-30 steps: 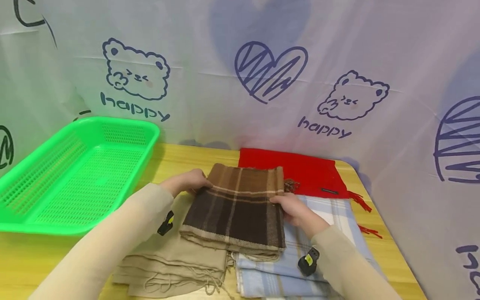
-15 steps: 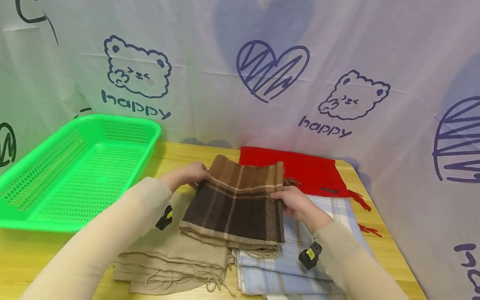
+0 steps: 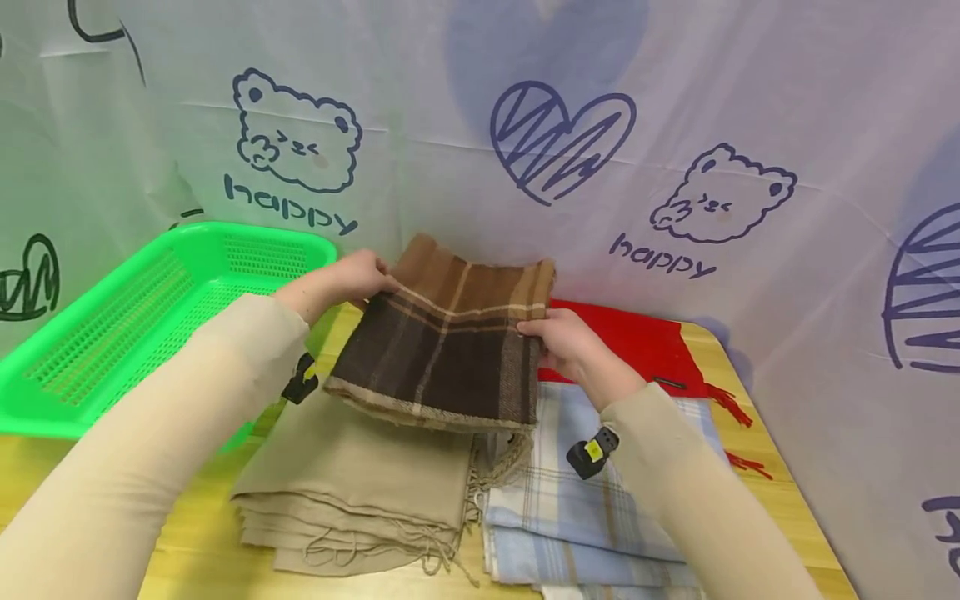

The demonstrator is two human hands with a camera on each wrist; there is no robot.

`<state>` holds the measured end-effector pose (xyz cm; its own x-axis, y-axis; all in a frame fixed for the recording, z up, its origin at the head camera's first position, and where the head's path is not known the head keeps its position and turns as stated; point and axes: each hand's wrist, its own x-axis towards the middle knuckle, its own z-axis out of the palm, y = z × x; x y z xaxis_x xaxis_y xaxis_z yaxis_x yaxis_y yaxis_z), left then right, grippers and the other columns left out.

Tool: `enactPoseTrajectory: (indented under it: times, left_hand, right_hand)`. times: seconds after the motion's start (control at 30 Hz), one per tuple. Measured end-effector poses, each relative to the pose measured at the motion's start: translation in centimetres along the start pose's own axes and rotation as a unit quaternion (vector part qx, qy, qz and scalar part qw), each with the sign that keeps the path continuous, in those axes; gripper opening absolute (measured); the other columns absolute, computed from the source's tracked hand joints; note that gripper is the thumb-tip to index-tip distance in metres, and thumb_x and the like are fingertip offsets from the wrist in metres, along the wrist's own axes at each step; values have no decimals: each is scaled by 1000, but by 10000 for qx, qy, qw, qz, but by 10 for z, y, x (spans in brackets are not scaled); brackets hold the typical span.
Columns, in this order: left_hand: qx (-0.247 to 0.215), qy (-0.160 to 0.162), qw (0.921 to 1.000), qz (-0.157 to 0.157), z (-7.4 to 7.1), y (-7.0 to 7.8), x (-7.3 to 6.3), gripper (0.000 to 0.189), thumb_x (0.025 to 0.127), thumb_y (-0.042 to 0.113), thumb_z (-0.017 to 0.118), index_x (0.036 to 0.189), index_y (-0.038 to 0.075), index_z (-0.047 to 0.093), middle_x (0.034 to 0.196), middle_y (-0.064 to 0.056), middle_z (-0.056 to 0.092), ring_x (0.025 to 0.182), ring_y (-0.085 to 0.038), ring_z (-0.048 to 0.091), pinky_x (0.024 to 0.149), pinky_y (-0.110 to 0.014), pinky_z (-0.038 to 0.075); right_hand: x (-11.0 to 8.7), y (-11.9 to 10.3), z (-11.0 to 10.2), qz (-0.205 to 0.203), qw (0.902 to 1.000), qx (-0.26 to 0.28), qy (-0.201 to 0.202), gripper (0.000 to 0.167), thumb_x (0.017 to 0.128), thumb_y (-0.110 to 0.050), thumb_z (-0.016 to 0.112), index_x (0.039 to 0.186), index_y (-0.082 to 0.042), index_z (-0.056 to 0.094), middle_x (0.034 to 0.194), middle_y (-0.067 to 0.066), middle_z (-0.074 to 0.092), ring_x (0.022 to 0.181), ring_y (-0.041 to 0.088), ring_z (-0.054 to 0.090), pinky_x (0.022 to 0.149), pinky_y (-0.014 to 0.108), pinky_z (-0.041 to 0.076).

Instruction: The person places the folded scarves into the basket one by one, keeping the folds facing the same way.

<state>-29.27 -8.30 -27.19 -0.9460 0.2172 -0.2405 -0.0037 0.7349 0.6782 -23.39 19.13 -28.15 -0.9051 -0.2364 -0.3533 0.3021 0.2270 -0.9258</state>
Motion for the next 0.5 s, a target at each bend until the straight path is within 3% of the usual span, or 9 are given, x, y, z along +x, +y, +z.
enactPoseTrajectory:
  times: [0.1, 0.2, 0.4, 0.5]
  left_hand:
    - [123, 207, 9997, -30, -20, 0, -5, 21, 94, 15, 51, 88, -3, 60, 86, -10, 56, 81, -21, 58, 81, -41, 55]
    - [183, 446, 9988, -45, -40, -1, -10, 20, 94, 14, 50, 79, 1, 53, 80, -6, 52, 75, -17, 54, 79, -40, 55]
    - [48, 812, 9966, -145, -75, -12, -22, 21, 97, 15, 46, 79, 5, 43, 86, -7, 45, 74, -16, 50, 74, -37, 52]
    - [-28, 1158, 9930, -219, -90, -21, -27, 20, 98, 16, 43, 98, -2, 51, 103, -17, 51, 88, -24, 55, 82, -39, 50]
  right_hand:
    - [5, -19, 11, -53, 9999, 5, 86, 23, 98, -9, 42, 119, 1, 41, 92, -2, 53, 75, 5, 59, 71, 21, 51]
    - [13, -36, 22, -147, 9998, 30, 146, 15, 98, -8, 42, 111, -2, 43, 92, -1, 51, 74, 6, 57, 70, 20, 50]
    - [28, -60, 52, -448, 9986, 175, 208, 32, 99, -8, 41, 129, 2, 40, 101, 1, 51, 80, 7, 56, 72, 22, 50]
    - [35, -71, 70, -553, 9974, 256, 397, 38, 99, -10, 43, 135, -1, 39, 109, 4, 52, 87, 12, 54, 80, 27, 47]
